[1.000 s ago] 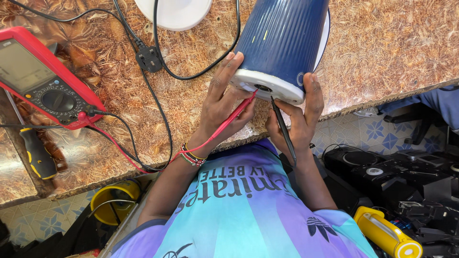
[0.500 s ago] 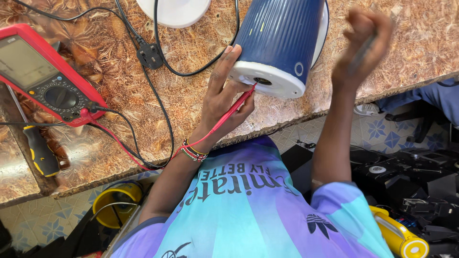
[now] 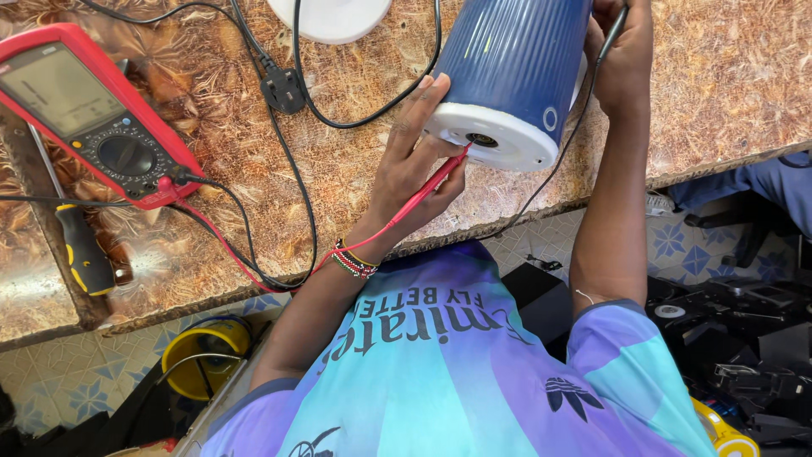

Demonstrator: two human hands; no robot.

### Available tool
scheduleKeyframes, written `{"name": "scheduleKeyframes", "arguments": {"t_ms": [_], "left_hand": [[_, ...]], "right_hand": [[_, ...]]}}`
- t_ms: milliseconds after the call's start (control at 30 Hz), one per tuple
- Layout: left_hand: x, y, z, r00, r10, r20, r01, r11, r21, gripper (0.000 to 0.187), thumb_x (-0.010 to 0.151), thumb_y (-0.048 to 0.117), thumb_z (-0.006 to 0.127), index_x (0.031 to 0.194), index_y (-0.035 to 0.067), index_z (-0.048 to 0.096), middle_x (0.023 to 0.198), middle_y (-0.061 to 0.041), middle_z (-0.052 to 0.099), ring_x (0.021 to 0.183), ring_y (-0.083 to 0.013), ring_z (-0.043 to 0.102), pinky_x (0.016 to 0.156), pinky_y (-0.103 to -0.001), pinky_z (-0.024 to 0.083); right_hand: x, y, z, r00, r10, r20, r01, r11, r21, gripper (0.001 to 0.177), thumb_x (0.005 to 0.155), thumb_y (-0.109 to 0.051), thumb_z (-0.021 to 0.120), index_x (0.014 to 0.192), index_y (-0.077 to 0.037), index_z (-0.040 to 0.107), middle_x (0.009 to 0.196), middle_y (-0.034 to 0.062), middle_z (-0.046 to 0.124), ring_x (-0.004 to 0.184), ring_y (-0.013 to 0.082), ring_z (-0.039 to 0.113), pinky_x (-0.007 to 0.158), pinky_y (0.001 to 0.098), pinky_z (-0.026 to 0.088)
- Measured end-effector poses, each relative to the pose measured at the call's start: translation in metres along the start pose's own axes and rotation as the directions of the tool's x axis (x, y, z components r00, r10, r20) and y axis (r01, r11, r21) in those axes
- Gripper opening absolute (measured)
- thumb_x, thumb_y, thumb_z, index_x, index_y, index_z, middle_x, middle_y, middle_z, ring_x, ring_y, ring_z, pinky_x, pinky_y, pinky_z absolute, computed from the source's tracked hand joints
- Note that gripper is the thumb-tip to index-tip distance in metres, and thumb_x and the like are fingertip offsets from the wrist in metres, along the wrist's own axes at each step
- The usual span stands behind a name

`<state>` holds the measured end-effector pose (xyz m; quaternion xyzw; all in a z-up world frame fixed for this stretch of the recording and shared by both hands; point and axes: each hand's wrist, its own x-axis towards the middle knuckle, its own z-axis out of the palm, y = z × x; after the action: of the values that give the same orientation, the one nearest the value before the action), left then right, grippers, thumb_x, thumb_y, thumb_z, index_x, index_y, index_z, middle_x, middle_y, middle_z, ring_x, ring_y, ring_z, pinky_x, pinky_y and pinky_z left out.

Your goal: The person uses a multimeter to test the electrical continuity of a blue electric kettle and a white lamp base. They then use a screwdriver to pry open the base of the kettle, remove the bottom cover, and test the internal components with the multimeter probes.

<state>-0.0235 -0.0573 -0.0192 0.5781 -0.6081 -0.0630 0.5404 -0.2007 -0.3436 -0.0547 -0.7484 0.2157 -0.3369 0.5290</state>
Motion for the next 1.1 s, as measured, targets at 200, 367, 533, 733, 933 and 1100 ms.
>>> {"name": "scheduleKeyframes", "arguments": {"t_ms": [200, 367, 533, 733, 933, 1100], "left_hand": [[0.0, 0.001, 0.001, 1.0, 0.004, 0.0, -0.004, 1.0, 0.013, 0.013, 0.1, -0.003, 0.072, 0.107, 0.004, 0.065, 0.162, -0.018, 0.032, 0.155, -0.043, 0.036, 0.133, -0.054, 0.036], [0.0, -0.001, 0.0, 1.0, 0.0, -0.001, 0.0, 1.0, -0.02, 0.011, 0.101, -0.003, 0.07, 0.107, 0.004, 0.064, 0.162, -0.02, 0.031, 0.155, -0.0447, 0.035, 0.133, -0.056, 0.036], [0.0, 0.0, 0.0, 1.0, -0.005, 0.004, 0.005, 0.999, -0.035, 0.012, 0.101, -0.003, 0.071, 0.107, 0.004, 0.064, 0.163, -0.019, 0.03, 0.156, -0.0448, 0.034, 0.134, -0.057, 0.037], [-0.001, 0.001, 0.002, 1.0, -0.009, -0.007, 0.009, 1.0, -0.012, 0.01, 0.101, -0.003, 0.07, 0.106, 0.003, 0.065, 0.163, -0.017, 0.031, 0.156, -0.0426, 0.035, 0.134, -0.054, 0.037], [0.0, -0.002, 0.0, 1.0, -0.005, -0.024, 0.004, 0.999, -0.034, 0.012, 0.101, -0.003, 0.072, 0.107, 0.003, 0.063, 0.163, -0.017, 0.031, 0.156, -0.0439, 0.033, 0.135, -0.057, 0.037], [0.0, -0.002, 0.001, 1.0, -0.012, -0.015, 0.011, 0.999, -0.046, 0.011, 0.1, -0.005, 0.07, 0.107, 0.002, 0.065, 0.163, -0.017, 0.031, 0.156, -0.0434, 0.035, 0.134, -0.055, 0.038]], "right_hand": [[-0.004, 0.0, 0.011, 0.98, -0.038, -0.197, -0.009, 0.973, -0.229, 0.025, 0.115, -0.019, 0.072, 0.115, 0.0, 0.056, 0.104, 0.0138, 0.067, 0.096, 0.024, 0.07, 0.082, 0.0348, 0.061], [-0.007, 0.001, 0.016, 0.976, -0.05, -0.212, 0.025, 0.992, -0.121, 0.029, 0.112, -0.02, 0.075, 0.116, -0.002, 0.052, 0.106, 0.0149, 0.066, 0.098, 0.0246, 0.07, 0.083, 0.0357, 0.06], [-0.012, 0.01, 0.014, 0.972, 0.044, -0.231, -0.041, 0.999, 0.021, 0.034, 0.111, -0.007, 0.077, 0.123, -0.005, 0.044, 0.113, 0.0141, 0.062, 0.107, 0.0233, 0.067, 0.092, 0.0339, 0.06], [-0.016, 0.011, 0.016, 0.978, 0.0, -0.207, 0.014, 0.998, 0.065, 0.04, 0.114, 0.01, 0.068, 0.133, -0.01, 0.04, 0.118, 0.0116, 0.057, 0.112, 0.0232, 0.062, 0.099, 0.036, 0.055], [-0.034, -0.021, 0.022, 0.928, -0.157, -0.337, 0.007, 0.914, -0.406, 0.053, 0.114, -0.061, 0.044, 0.138, -0.014, 0.039, 0.127, 0.0222, 0.065, 0.117, 0.0383, 0.066, 0.093, 0.0569, 0.057], [-0.082, -0.12, 0.059, 0.811, -0.313, -0.495, 0.241, 0.949, -0.205, 0.06, 0.115, -0.049, 0.039, 0.132, 0.004, 0.062, 0.101, 0.0252, 0.062, 0.095, 0.0359, 0.061, 0.092, 0.0457, 0.057]]}}
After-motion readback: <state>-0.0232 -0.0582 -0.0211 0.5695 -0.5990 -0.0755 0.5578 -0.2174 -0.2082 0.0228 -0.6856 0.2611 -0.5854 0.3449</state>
